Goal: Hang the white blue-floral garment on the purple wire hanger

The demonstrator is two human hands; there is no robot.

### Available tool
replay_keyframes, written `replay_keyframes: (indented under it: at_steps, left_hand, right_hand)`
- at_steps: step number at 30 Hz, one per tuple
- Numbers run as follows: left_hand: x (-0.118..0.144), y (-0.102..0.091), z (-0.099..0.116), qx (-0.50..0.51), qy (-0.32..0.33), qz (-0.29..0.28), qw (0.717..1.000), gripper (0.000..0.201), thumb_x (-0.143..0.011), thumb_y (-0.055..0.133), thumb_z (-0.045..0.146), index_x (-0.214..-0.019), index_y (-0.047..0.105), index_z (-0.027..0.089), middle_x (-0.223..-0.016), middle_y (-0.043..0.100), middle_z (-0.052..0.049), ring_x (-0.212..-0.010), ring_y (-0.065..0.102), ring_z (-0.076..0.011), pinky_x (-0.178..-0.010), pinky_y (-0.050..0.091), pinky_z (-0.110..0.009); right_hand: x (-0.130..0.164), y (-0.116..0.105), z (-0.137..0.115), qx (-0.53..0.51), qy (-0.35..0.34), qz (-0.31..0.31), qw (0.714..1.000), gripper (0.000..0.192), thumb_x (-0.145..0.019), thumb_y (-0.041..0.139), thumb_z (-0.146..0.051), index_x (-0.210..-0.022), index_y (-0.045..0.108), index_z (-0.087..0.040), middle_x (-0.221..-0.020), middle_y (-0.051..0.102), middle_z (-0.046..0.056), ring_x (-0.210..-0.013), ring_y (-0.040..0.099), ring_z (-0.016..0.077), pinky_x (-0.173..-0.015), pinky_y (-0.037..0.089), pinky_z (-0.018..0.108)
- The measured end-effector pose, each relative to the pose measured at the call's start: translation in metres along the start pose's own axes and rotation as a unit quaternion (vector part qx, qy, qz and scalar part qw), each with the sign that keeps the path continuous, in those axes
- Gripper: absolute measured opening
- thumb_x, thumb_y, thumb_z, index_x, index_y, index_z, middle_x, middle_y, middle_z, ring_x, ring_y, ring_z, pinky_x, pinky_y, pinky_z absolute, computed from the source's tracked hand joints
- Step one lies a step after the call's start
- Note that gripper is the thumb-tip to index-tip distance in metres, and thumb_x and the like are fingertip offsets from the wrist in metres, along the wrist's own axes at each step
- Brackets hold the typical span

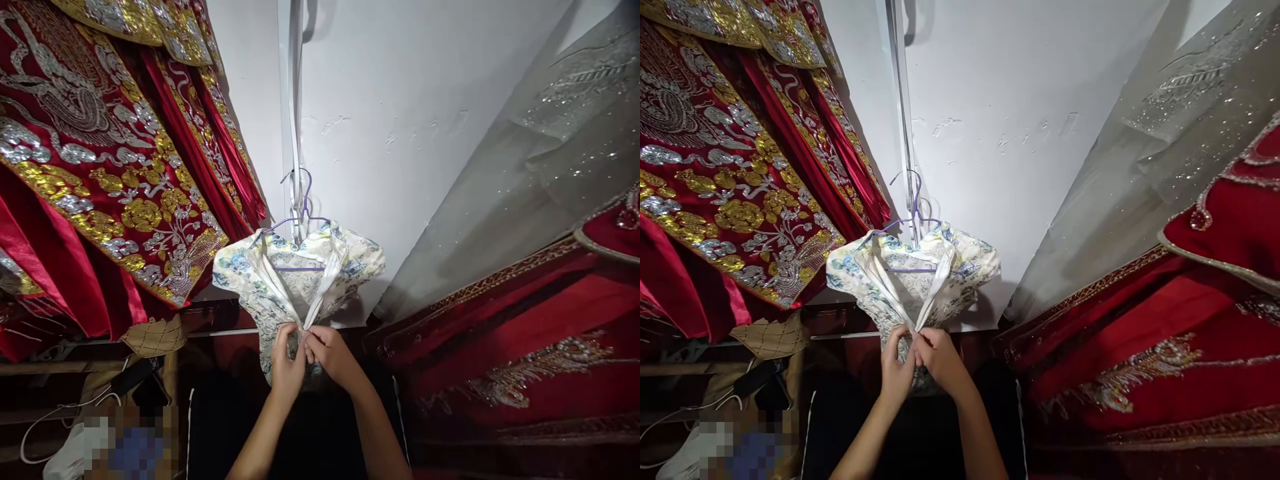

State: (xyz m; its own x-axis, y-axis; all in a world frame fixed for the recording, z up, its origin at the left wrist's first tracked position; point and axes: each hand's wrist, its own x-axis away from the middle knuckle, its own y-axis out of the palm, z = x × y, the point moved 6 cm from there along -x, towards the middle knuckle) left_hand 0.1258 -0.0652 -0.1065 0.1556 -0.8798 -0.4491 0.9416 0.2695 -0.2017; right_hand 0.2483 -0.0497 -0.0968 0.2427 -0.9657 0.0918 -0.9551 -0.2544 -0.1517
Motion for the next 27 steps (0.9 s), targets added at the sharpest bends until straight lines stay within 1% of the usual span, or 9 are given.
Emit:
replay_keyframes:
  at_steps: [5, 9, 11, 14, 16, 18, 21, 24, 27]
  left_hand:
    - [-0.005, 0.02, 0.004, 0.029, 0.004, -0.026, 0.999, 0.013, -0.095, 0.053, 0.025, -0.087, 0.06, 0.019, -0.083, 0.059, -0.003, -0.08, 0.058, -0.0179, -0.075, 0.045, -0.028]
    - [-0.01, 0.021, 0.006, 0.021, 0.034, -0.073, 0.997, 0.015, -0.096, 0.052, 0.026, -0.084, 0.059, 0.02, -0.082, 0.057, -0.004, -0.079, 0.056, -0.0186, -0.075, 0.043, -0.029]
    - [-0.019, 0.022, 0.007, 0.014, 0.04, -0.102, 0.994, 0.016, -0.096, 0.051, 0.027, -0.086, 0.061, 0.021, -0.085, 0.058, -0.005, -0.083, 0.057, -0.0203, -0.077, 0.044, -0.03]
    - [-0.045, 0.023, 0.013, -0.009, 0.031, -0.161, 0.986, 0.019, -0.095, 0.05, 0.028, -0.083, 0.064, 0.022, -0.083, 0.061, -0.005, -0.082, 0.058, -0.0213, -0.077, 0.045, -0.031]
    - [-0.07, 0.019, 0.027, -0.016, 0.038, -0.196, 0.98, 0.017, -0.092, 0.054, 0.027, -0.082, 0.066, 0.021, -0.079, 0.063, -0.004, -0.078, 0.059, -0.0201, -0.075, 0.046, -0.031]
    - [-0.098, 0.01, 0.055, 0.012, 0.083, -0.193, 0.978, 0.015, -0.092, 0.057, 0.027, -0.1, 0.068, 0.021, -0.087, 0.066, -0.005, -0.082, 0.061, -0.0192, -0.079, 0.047, -0.031]
    - [-0.136, -0.015, 0.103, 0.064, 0.14, -0.095, 0.983, 0.038, -0.095, 0.055, 0.027, -0.133, 0.056, 0.021, -0.094, 0.068, -0.005, -0.084, 0.062, -0.0168, -0.082, 0.048, -0.03]
    - [-0.153, -0.019, 0.143, 0.001, 0.189, -0.101, 0.977, 0.022, -0.096, 0.057, 0.03, -0.112, 0.068, 0.019, -0.09, 0.068, -0.004, -0.079, 0.06, -0.0157, -0.074, 0.046, -0.027]
    - [-0.154, -0.025, 0.163, -0.056, 0.219, -0.086, 0.97, 0.017, -0.095, 0.059, 0.03, -0.091, 0.069, 0.017, -0.083, 0.067, -0.003, -0.075, 0.059, -0.0149, -0.07, 0.044, -0.026]
  right_hand:
    - [-0.015, -0.022, -0.023, -0.019, 0.031, 0.01, 0.999, 0.026, -0.084, 0.052, -0.026, -0.06, 0.06, -0.018, -0.045, 0.057, -0.001, -0.043, 0.047, 0.0115, -0.05, 0.035, 0.025]
    - [-0.045, -0.07, -0.1, -0.03, -0.028, 0.061, 0.997, 0.021, -0.08, 0.06, -0.027, -0.062, 0.063, -0.017, -0.05, 0.059, -0.002, -0.044, 0.044, 0.0084, -0.048, 0.034, 0.022]
    - [-0.059, -0.082, -0.144, -0.063, -0.089, 0.052, 0.993, 0.022, -0.08, 0.064, -0.033, -0.067, 0.065, -0.016, -0.053, 0.06, -0.001, -0.043, 0.042, 0.0071, -0.044, 0.03, 0.021]
    - [-0.064, -0.088, -0.182, -0.108, -0.154, 0.118, 0.975, 0.029, -0.081, 0.065, -0.04, -0.069, 0.065, -0.014, -0.052, 0.059, 0.0, -0.039, 0.034, 0.0051, -0.04, 0.022, 0.021]
    - [-0.059, -0.081, -0.183, -0.121, -0.17, 0.149, 0.967, 0.03, -0.083, 0.064, -0.043, -0.072, 0.064, -0.015, -0.053, 0.058, 0.0, -0.04, 0.033, 0.0055, -0.04, 0.021, 0.021]
    - [-0.05, -0.07, -0.173, -0.122, -0.169, 0.158, 0.965, 0.03, -0.085, 0.062, -0.044, -0.075, 0.063, -0.015, -0.054, 0.057, -0.001, -0.041, 0.034, 0.0063, -0.041, 0.022, 0.022]
    - [-0.035, -0.058, -0.165, -0.1, -0.152, 0.153, 0.971, 0.03, -0.088, 0.06, -0.043, -0.077, 0.063, -0.016, -0.055, 0.056, -0.002, -0.044, 0.035, 0.0074, -0.043, 0.025, 0.022]
    - [-0.025, -0.055, -0.172, -0.063, -0.165, 0.166, 0.97, 0.029, -0.09, 0.058, -0.043, -0.078, 0.063, -0.017, -0.058, 0.057, -0.001, -0.047, 0.038, 0.0085, -0.046, 0.029, 0.023]
    - [-0.026, -0.054, -0.167, -0.023, -0.18, 0.177, 0.967, 0.029, -0.091, 0.057, -0.043, -0.078, 0.063, -0.018, -0.06, 0.056, -0.001, -0.049, 0.042, 0.0104, -0.047, 0.031, 0.024]
